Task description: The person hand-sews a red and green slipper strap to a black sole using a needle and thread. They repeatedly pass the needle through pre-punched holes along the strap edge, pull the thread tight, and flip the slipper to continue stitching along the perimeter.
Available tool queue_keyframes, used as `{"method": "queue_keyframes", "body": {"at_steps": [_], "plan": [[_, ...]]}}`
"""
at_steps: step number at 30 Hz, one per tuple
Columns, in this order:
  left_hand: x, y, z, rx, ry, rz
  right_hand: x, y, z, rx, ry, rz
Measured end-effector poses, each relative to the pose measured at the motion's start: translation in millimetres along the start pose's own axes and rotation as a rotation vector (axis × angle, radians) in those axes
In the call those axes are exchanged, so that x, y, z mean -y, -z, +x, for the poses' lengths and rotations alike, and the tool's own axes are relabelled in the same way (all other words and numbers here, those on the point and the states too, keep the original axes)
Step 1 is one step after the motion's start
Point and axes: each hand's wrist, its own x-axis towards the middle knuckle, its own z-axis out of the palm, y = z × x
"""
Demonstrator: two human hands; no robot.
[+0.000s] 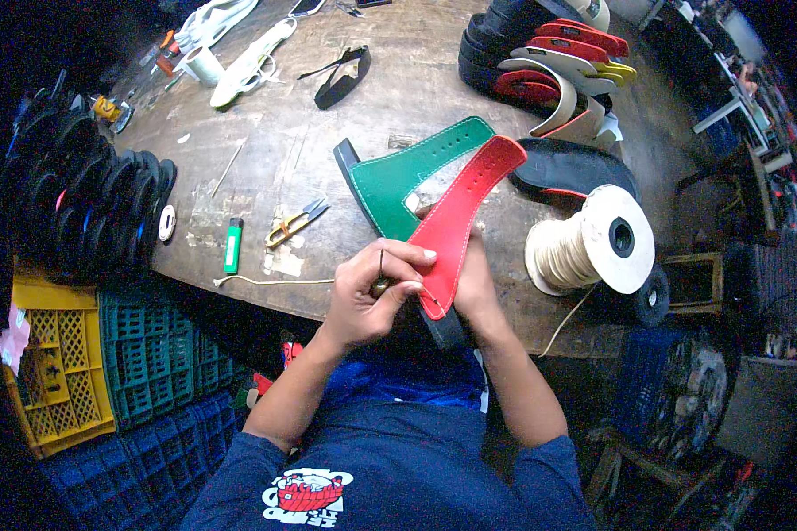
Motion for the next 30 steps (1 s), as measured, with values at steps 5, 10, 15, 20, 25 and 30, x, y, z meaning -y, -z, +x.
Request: {"method": "queue_keyframes", "body": {"at_steps": [5, 10, 15, 20, 25, 30], "plan": [[1.2, -1.1, -0.6, 0.003, 0.001, 0.019, -0.4, 4.1, -0.9, 0.001, 0.175, -0.421], [0.9, -1.7, 0.2, 0.006, 0.001, 0.018, 3.2, 3.2, -1.9, 0.016, 0.209, -0.494], [0.9, 0.0, -1.7, 0.029, -0.021, 0.049, 5.1, -1.7, -3.8, 0.005, 0.209, -0.595], [-0.3, 2.9, -4.1, 0.066, -0.016, 0.066, 13.8, -6.2, -1.3, 0.021, 0.224, -0.578], [-2.4, 7.2, -6.2, 0.092, -0.059, 0.129, 19.2, -11.2, -1.4, 0.018, 0.141, -0.500], [-17.8, 10.8, -28.1, -0.026, -0.047, 0.320, 25.2, -25.2, -4.4, -0.025, 0.084, -0.620]]}}
